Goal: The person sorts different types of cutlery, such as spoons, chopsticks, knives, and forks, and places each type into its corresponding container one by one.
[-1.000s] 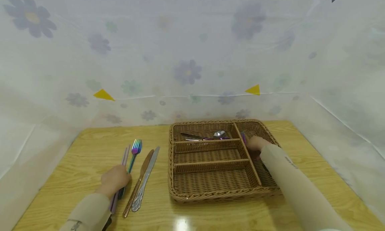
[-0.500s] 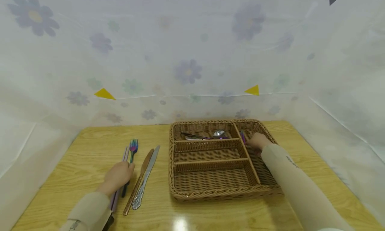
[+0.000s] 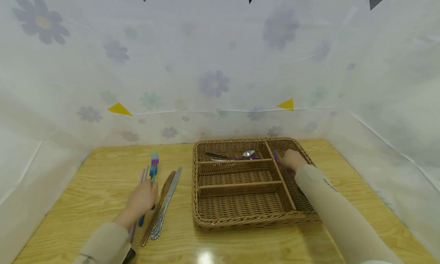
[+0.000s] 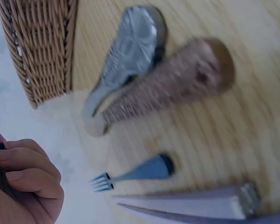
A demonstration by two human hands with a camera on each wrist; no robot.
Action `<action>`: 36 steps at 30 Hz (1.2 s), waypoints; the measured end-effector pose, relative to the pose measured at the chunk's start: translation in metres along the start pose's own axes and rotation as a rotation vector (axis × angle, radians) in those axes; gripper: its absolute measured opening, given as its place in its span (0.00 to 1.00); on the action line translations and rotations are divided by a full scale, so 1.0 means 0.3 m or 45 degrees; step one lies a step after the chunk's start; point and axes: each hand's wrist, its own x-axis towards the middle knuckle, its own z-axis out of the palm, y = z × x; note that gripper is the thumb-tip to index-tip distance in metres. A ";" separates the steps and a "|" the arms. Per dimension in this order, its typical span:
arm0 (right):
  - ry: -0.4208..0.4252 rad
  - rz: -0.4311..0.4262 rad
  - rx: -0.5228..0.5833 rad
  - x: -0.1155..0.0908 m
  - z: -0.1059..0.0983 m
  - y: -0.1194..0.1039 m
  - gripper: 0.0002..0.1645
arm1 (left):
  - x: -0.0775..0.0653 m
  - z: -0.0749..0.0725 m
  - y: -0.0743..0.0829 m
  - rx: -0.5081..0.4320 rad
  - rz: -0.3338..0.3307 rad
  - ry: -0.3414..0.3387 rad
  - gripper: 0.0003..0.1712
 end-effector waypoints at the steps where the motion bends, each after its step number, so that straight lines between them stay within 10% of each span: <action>1: 0.026 0.012 -0.007 0.001 0.001 -0.004 0.34 | 0.000 0.003 0.007 -0.010 0.001 -0.002 0.20; 14: 0.252 -0.100 0.077 -0.009 -0.036 -0.115 0.25 | -0.022 0.035 0.122 -0.176 0.014 -0.031 0.19; 36: -0.043 -0.269 0.280 -0.057 0.067 -0.342 0.20 | -0.029 0.158 0.308 -0.328 0.172 -0.133 0.17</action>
